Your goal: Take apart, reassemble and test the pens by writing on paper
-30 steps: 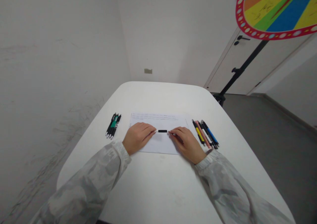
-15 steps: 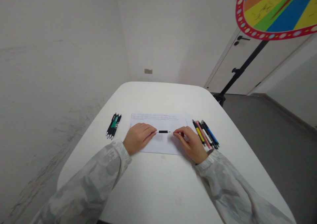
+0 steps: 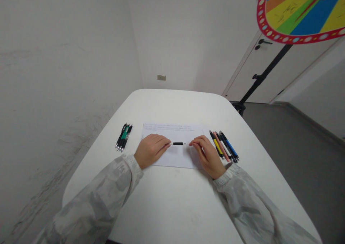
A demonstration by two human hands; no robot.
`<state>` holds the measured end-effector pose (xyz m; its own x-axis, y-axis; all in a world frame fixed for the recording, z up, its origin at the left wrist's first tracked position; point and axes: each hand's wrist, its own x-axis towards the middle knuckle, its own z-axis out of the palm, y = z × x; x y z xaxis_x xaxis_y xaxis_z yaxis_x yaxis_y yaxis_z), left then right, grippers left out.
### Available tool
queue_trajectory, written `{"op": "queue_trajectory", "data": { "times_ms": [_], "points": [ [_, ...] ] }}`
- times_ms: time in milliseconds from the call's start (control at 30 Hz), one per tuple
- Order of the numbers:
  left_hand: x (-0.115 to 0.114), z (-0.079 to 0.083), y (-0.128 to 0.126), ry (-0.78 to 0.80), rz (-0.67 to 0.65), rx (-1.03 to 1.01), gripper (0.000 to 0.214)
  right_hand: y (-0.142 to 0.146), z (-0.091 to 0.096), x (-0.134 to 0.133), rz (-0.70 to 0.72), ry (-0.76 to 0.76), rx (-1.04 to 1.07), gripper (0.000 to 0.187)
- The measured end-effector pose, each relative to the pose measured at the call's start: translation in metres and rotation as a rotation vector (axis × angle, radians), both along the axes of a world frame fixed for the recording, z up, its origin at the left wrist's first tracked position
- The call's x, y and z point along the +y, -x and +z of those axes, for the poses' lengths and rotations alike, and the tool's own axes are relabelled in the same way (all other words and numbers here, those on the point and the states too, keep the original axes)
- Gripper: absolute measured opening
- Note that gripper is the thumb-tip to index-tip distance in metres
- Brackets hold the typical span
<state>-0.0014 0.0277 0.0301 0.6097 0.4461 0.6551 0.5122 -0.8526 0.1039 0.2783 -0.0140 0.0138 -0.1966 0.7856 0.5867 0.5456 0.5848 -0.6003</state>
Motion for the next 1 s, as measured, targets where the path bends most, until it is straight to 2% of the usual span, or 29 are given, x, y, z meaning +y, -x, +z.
{"op": "queue_trajectory", "data": {
  "times_ms": [300,600,1000],
  "points": [
    [0.0001,-0.0007,0.0003,0.012,0.009,0.005,0.018,-0.0005,-0.0026,-0.001,-0.044,0.07,0.018,0.02],
    [0.0007,-0.0029,0.0007,0.006,-0.002,0.013,0.017,0.0006,-0.0013,-0.0026,0.013,0.02,0.072,0.011],
    [-0.0005,-0.0016,0.0003,0.001,-0.023,0.018,0.015,0.0011,0.002,-0.0045,0.018,0.008,0.084,0.01]
  ]
}}
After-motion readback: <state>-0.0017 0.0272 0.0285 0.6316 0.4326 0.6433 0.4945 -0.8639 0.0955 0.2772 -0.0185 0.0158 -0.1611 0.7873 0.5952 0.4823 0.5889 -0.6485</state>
